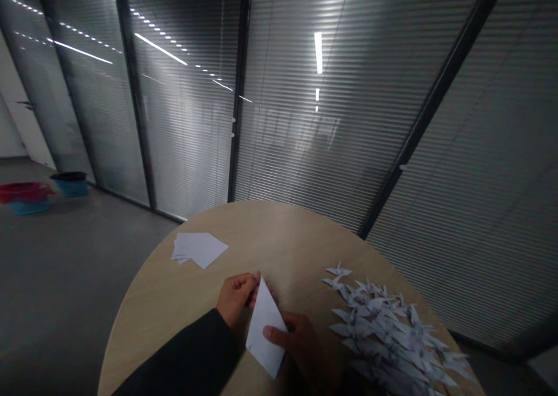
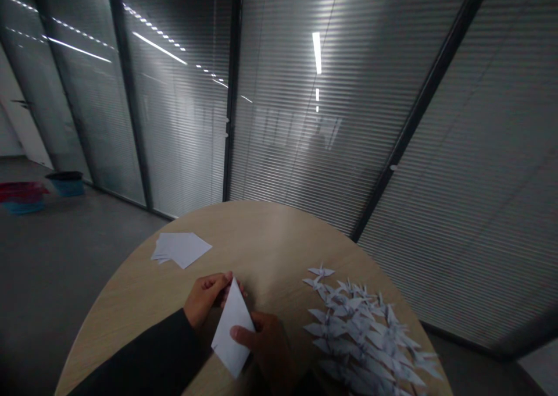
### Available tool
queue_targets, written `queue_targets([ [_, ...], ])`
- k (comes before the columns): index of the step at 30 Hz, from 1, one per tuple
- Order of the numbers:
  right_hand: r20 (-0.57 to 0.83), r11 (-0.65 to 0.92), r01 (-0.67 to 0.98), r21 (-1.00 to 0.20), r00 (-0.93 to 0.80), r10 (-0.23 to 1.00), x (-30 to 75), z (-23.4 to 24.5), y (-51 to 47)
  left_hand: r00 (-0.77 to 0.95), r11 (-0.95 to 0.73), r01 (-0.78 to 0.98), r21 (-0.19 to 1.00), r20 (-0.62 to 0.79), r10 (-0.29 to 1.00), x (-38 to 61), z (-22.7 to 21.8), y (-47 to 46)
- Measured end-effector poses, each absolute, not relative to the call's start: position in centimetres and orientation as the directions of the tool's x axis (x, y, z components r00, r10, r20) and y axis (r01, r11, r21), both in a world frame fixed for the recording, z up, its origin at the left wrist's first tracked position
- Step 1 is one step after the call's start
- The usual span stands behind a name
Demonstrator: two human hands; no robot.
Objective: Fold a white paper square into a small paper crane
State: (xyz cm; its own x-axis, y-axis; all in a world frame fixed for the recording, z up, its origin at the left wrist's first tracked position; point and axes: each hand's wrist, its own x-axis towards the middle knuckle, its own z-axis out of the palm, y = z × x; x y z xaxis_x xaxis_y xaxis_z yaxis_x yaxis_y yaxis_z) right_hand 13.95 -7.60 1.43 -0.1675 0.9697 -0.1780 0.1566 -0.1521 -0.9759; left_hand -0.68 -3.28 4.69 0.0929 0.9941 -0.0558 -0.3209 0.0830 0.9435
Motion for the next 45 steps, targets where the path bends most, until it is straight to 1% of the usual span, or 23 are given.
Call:
queue_targets([
  [4,-0.176,-0.15,0.176,-0.973,-0.144,0.974,13.9,1.5,-7.6,0.147,0.055,-0.286,0.957,-0.013,0.989,-0.8,4.0,-2.9],
  [8,-0.173,-0.148,0.194,-0.97,-0.12,0.978,13.7,1.8,-7.7,0.172,0.104,-0.35,0.931,-0.046,0.984,-0.7,3.6,-2.8],
  [11,-0.173,-0.145,0.192,-0.971,-0.135,0.976,13.7,1.8,-7.7,0.171,0.116,-0.37,0.922,-0.055,0.984,-0.7,3.7,-2.8],
  [15,-0.198,-0.171,0.189,-0.967,-0.139,0.97,13.7,1.5,-7.7,0.144,0.13,-0.401,0.907,-0.078,0.987,-0.6,3.7,-2.8],
  [20,-0.161,-0.128,0.198,-0.972,-0.163,0.973,13.9,1.5,-7.6,0.122,0.124,-0.402,0.907,-0.082,0.989,-0.5,3.9,-2.9],
  [27,-0.165,-0.124,0.187,-0.974,-0.223,0.961,14.1,0.8,-7.3,0.08,0.122,-0.418,0.9,-0.097,0.992,-0.3,4.7,-3.4],
  [33,-0.137,-0.101,0.169,-0.98,-0.217,0.967,13.8,1.2,-7.6,0.047,0.111,-0.39,0.914,-0.101,0.994,-0.5,4.6,-3.5],
  [37,-0.137,-0.104,0.153,-0.983,-0.224,0.965,13.7,1.6,-7.7,0.026,0.134,-0.379,0.916,-0.134,0.991,-0.6,5.0,-3.7],
  [45,-0.135,-0.101,0.156,-0.983,-0.227,0.965,13.6,1.9,-7.8,-0.008,0.13,-0.39,0.911,-0.145,0.989,-0.4,5.3,-4.1],
])
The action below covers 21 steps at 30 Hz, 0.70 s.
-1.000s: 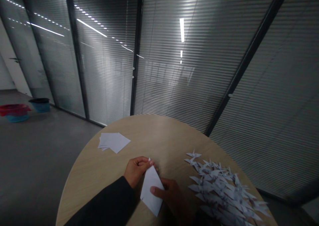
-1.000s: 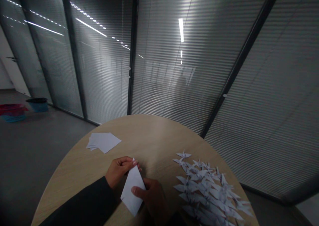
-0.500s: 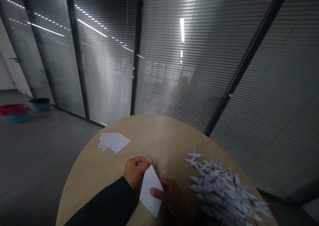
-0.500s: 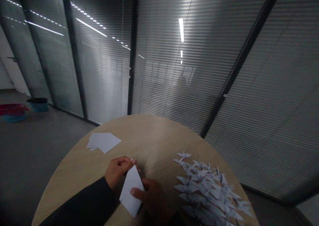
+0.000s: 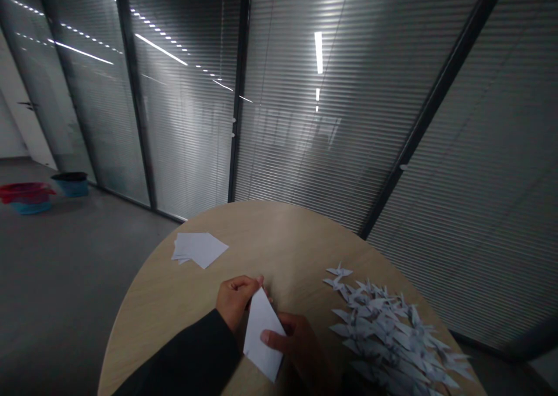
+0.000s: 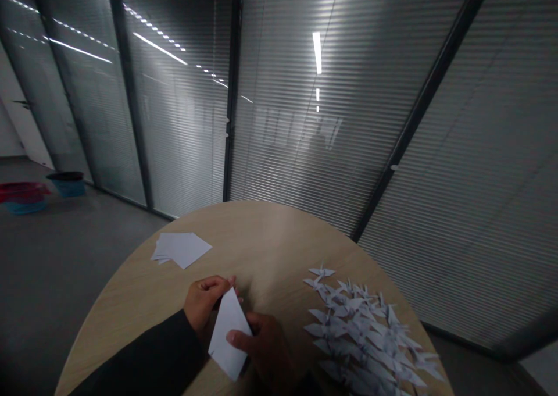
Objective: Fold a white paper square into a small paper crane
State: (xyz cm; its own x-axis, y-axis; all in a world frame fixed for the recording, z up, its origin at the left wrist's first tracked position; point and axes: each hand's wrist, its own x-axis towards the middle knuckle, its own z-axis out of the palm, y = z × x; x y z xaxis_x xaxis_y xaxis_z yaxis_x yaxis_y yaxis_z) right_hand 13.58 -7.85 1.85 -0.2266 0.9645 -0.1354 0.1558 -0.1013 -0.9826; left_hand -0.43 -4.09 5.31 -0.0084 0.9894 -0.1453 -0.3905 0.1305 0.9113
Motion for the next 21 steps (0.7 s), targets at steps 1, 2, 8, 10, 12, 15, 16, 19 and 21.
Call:
queue_targets([
  [1,-0.134,-0.097,0.161,-0.982,-0.234,0.963,13.6,1.8,-7.8,-0.009,0.133,-0.397,0.908,-0.149,0.989,-0.4,5.2,-4.1],
  [2,-0.133,-0.094,0.168,-0.981,-0.236,0.963,13.6,1.8,-7.8,-0.006,0.135,-0.406,0.904,-0.151,0.989,-0.4,5.1,-4.1],
  [8,-0.127,-0.094,0.146,-0.985,-0.239,0.963,13.7,1.1,-7.7,0.025,0.118,-0.413,0.903,-0.119,0.993,-0.5,4.5,-3.9],
  [10,-0.121,-0.089,0.142,-0.986,-0.239,0.963,13.8,0.9,-7.6,0.028,0.117,-0.413,0.903,-0.116,0.993,-0.4,4.3,-3.8],
  [12,-0.117,-0.079,0.164,-0.983,-0.234,0.965,13.8,0.7,-7.5,0.03,0.12,-0.409,0.905,-0.118,0.993,-0.4,4.1,-3.7],
  [15,-0.122,-0.075,0.202,-0.977,-0.23,0.965,13.7,0.9,-7.5,0.034,0.132,-0.404,0.905,-0.129,0.991,-0.4,3.9,-3.7],
  [16,-0.127,-0.079,0.21,-0.975,-0.227,0.966,13.7,1.1,-7.5,0.037,0.136,-0.402,0.906,-0.133,0.99,-0.4,3.8,-3.7],
  [19,-0.138,-0.097,0.193,-0.976,-0.213,0.967,13.5,1.6,-7.7,0.049,0.135,-0.375,0.917,-0.126,0.991,-0.6,3.8,-3.5],
  [21,-0.145,-0.11,0.168,-0.98,-0.211,0.967,13.5,1.8,-7.8,0.058,0.129,-0.349,0.928,-0.115,0.992,-0.8,3.8,-3.2],
])
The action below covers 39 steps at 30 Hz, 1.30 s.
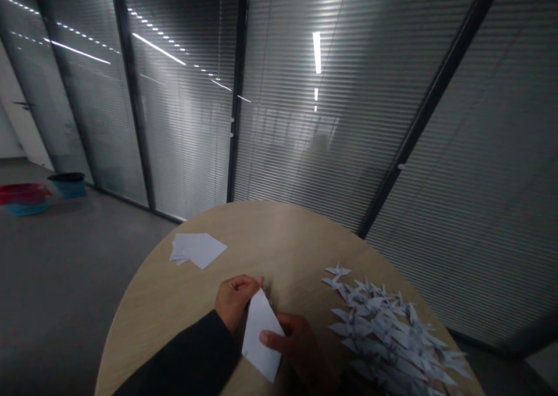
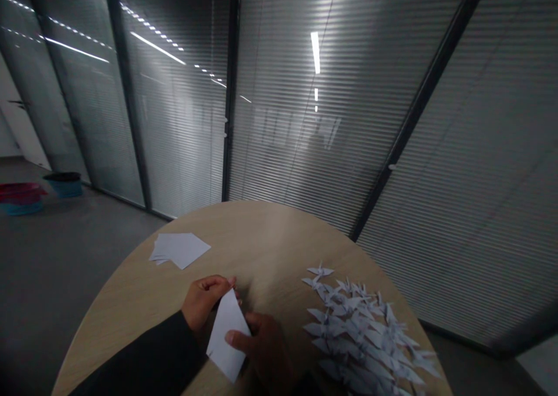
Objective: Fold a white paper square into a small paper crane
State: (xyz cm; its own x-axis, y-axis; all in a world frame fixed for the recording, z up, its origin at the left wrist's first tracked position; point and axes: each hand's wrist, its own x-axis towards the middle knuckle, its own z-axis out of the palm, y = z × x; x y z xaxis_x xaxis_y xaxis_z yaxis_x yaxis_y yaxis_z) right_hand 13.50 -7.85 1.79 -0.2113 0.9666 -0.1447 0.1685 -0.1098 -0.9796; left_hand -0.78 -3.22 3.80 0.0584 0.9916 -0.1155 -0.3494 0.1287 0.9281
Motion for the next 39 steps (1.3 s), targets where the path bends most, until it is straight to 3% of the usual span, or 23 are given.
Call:
queue_targets([
  [10,-0.141,-0.118,0.214,-0.97,-0.1,0.985,13.9,1.8,-7.7,0.187,0.165,-0.288,0.943,-0.114,0.976,-0.3,4.3,-3.3],
  [25,-0.124,-0.091,0.218,-0.972,-0.142,0.982,14.3,0.2,-7.2,0.148,0.136,-0.271,0.953,-0.098,0.984,-0.3,3.5,-3.3],
  [34,0.032,0.015,0.256,-0.967,0.063,0.998,14.3,-0.2,-6.6,0.197,0.116,-0.194,0.974,-0.077,0.977,-0.4,3.0,-3.2],
  [39,0.048,0.023,0.321,-0.947,0.068,0.997,14.6,0.9,-6.9,0.197,0.09,-0.172,0.981,-0.056,0.979,-0.3,3.0,-3.3],
])
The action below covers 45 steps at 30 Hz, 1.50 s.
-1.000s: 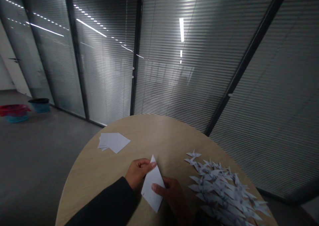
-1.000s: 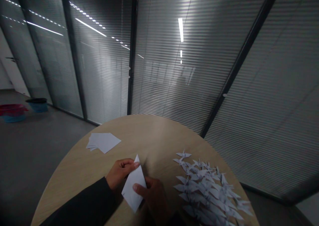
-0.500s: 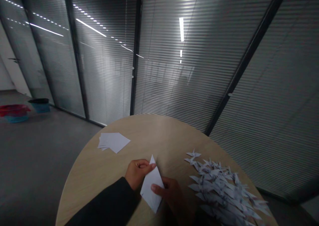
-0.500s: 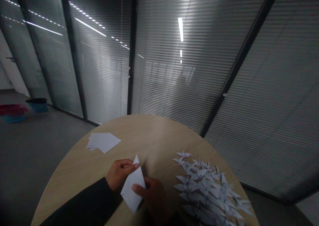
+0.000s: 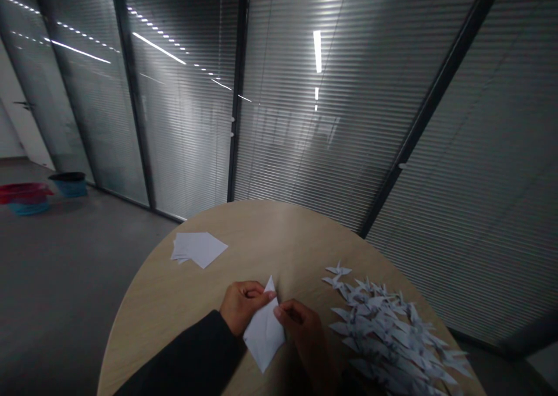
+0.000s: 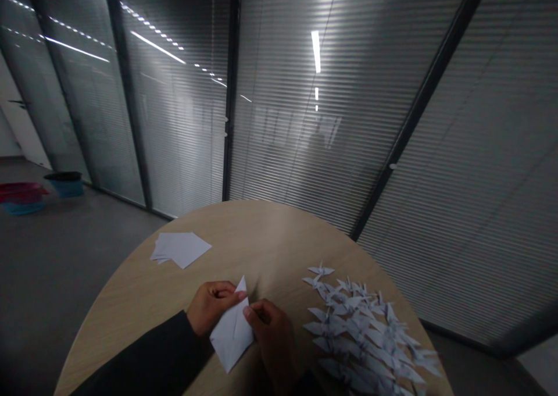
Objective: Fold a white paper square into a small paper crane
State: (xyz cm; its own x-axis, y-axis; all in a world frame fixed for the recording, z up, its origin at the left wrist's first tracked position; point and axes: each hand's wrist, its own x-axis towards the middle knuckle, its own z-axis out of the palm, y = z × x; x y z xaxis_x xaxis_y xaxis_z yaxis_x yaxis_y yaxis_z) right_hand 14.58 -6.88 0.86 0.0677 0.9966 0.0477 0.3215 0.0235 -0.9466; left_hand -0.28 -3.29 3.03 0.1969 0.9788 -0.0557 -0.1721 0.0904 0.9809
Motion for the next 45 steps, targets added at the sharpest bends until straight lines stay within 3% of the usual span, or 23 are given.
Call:
queue_targets([
  [23,0.019,-0.019,0.339,-0.941,0.11,0.994,14.4,2.2,-7.5,0.3,0.153,-0.26,0.954,-0.071,0.951,-0.1,3.0,-3.3],
  [45,0.084,0.04,0.391,-0.919,0.098,0.992,13.9,1.4,-7.5,0.269,0.134,-0.274,0.952,-0.058,0.961,-0.2,3.3,-3.1],
])
